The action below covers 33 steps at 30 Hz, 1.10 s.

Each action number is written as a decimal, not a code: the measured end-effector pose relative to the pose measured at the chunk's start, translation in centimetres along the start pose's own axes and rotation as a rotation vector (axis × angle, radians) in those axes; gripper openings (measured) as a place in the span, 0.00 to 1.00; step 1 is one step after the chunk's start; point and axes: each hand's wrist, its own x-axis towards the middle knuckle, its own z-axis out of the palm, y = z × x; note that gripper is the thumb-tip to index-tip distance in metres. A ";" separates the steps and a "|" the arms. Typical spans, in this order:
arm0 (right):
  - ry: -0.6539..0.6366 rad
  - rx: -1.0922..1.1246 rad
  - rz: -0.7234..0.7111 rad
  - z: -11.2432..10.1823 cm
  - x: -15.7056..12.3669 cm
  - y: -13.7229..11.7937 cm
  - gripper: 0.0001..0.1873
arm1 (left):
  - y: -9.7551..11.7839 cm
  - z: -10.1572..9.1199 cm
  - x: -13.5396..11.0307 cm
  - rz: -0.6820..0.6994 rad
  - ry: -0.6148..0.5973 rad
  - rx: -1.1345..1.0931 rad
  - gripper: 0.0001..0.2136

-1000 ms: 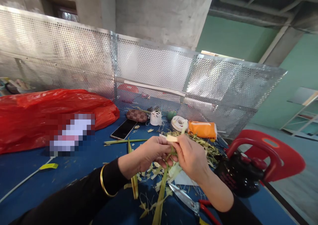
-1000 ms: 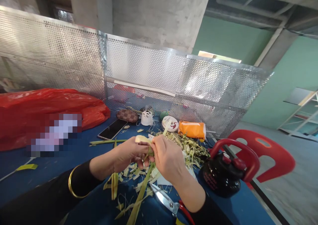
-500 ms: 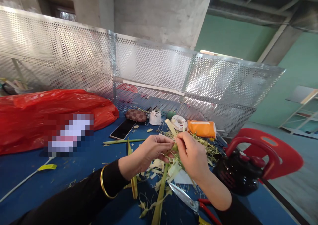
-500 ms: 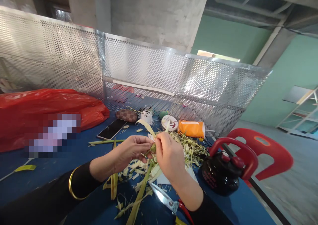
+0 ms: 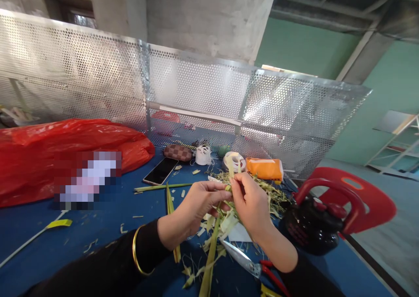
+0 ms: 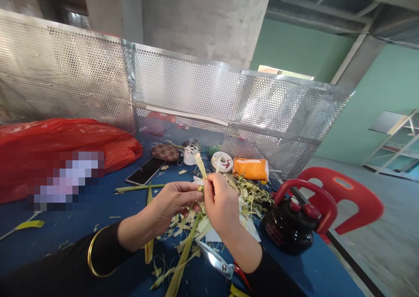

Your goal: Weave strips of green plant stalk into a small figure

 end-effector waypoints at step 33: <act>0.170 1.039 0.566 -2.3 2.6 0.1 0.07 | -0.4 -0.1 0.7 -0.079 0.112 0.107 0.06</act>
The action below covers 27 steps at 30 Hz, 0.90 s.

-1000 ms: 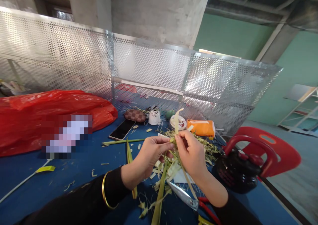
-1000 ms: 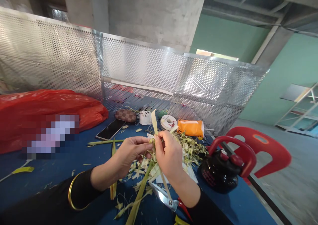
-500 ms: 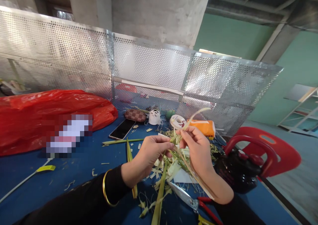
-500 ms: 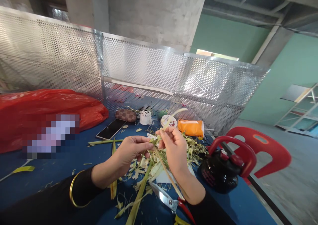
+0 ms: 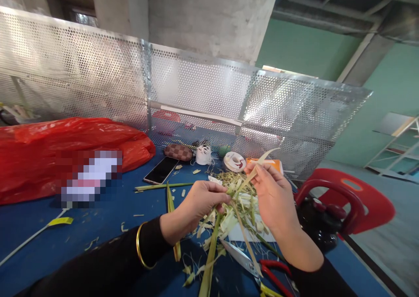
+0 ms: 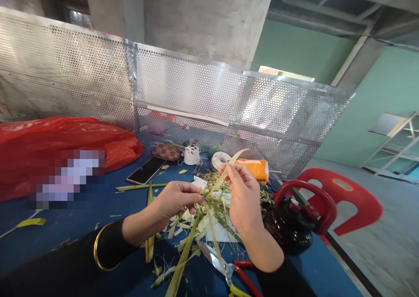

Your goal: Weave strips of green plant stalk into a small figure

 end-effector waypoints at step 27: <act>-0.522 -0.956 -0.094 -1.2 -0.3 -2.4 0.11 | 1.3 -0.4 -0.2 0.149 0.127 -0.088 0.07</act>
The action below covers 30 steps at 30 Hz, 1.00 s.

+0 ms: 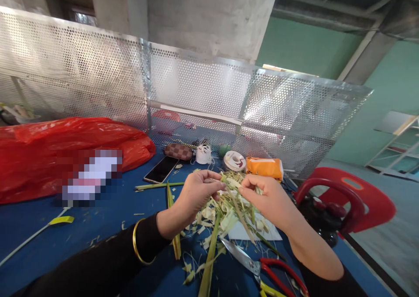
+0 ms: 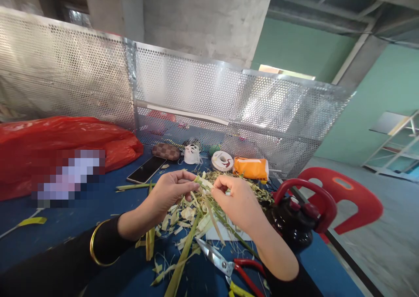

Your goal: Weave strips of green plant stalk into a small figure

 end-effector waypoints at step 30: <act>0.058 0.020 -0.040 2.4 0.6 0.0 0.06 | -2.3 0.1 0.4 0.125 -0.184 0.227 0.05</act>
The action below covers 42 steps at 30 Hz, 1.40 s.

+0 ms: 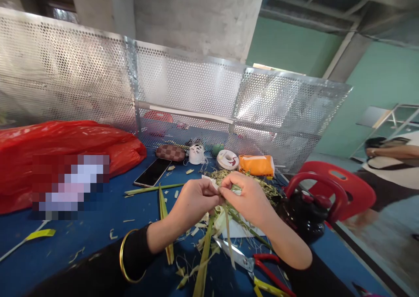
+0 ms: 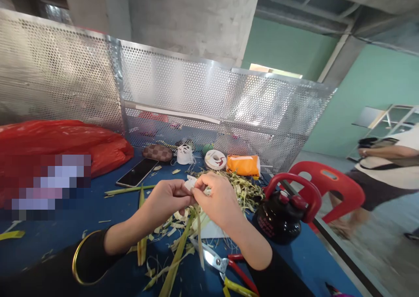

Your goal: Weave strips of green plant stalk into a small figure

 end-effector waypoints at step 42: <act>0.278 1.060 0.399 0.9 1.1 1.2 0.13 | 1.8 0.7 -1.6 -0.352 -0.499 -0.092 0.04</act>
